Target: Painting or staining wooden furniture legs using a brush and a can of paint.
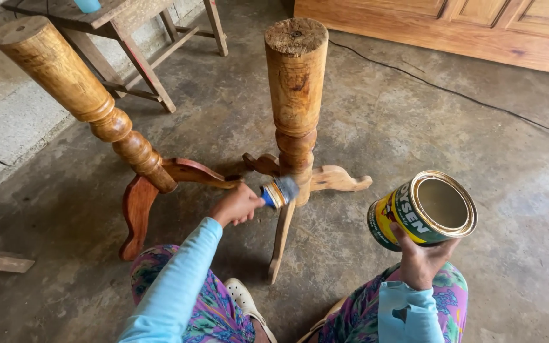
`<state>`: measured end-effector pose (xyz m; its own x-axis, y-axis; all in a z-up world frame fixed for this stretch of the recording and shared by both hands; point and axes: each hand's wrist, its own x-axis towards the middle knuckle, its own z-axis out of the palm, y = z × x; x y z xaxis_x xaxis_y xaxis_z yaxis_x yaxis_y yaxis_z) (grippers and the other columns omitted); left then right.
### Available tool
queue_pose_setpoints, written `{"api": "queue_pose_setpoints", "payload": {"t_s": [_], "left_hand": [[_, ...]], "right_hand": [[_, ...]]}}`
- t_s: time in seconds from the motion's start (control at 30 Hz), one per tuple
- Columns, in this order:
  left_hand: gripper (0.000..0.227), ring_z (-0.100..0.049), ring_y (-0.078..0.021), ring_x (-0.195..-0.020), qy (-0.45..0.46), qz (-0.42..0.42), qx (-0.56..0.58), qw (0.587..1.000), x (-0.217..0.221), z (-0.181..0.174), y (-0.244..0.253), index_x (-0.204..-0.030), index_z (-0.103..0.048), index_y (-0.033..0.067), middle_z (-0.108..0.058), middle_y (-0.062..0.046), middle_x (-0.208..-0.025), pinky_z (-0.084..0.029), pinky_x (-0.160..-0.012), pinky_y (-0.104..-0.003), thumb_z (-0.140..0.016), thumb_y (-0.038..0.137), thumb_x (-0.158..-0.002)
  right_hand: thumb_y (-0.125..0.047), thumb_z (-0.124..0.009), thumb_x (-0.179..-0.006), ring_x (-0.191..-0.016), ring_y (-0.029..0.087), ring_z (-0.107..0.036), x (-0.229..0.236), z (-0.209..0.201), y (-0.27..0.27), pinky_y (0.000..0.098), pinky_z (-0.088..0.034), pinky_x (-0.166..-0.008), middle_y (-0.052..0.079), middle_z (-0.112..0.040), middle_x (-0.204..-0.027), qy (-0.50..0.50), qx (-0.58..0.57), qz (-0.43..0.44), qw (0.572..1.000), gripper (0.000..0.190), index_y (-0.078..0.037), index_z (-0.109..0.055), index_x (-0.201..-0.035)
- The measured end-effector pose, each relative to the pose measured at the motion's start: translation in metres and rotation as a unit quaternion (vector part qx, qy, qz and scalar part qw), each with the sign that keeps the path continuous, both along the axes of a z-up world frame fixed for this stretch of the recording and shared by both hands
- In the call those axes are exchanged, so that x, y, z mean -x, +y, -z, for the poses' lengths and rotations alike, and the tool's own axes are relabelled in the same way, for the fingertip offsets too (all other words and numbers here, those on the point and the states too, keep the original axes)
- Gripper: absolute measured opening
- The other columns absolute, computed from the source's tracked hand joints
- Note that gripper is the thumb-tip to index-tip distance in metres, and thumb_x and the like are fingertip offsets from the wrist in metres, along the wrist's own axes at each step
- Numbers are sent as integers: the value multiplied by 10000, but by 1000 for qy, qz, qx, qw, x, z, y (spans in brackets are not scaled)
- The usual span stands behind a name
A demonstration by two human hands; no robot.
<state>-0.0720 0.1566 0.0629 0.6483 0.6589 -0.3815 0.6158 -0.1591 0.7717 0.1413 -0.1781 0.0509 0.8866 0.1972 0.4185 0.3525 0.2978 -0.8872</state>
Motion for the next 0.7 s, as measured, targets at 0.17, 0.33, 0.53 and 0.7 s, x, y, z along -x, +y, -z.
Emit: {"api": "queue_pose_setpoints", "payload": {"t_s": [0.17,0.33,0.53,0.7], "left_hand": [[295,-492,-124,-390,43,14,-15,999,7,4,25,-843,-683,-17,-638,-94,-619,-380,-326,-292,-636,221,-1009],[314,-507,-124,-388,-19,-58,-67,996,-15,1,38,-853,-690,-23,-649,-83,-611,-403,-327,-289,-618,234,-1019],[373,-529,-114,-385,43,96,-59,993,10,9,-12,-843,-715,-79,-646,-69,-581,-391,-323,-277,-633,235,-1027],[239,-479,-107,-381,-115,-119,20,986,12,32,3,-871,-688,53,-621,-72,-607,-346,-302,-280,-613,235,-1005]], "right_hand": [[-93,-903,-795,-1372,218,-564,6,-4,2,378,-491,-1208,109,-531,-1481,4,-2,-12,1000,957,-55,-343,-1571],[-78,-905,-784,-1379,207,-548,5,-1,4,370,-463,-1223,96,-524,-1496,-9,-13,-18,1000,969,-56,-349,-1578],[-69,-903,-797,-1392,210,-550,1,4,1,372,-464,-1240,102,-530,-1450,-20,-4,-4,1000,910,-40,-365,-1531],[-96,-906,-769,-1352,207,-569,6,-2,2,369,-486,-1191,97,-545,-1467,12,-7,-12,1000,969,-64,-347,-1560]]}}
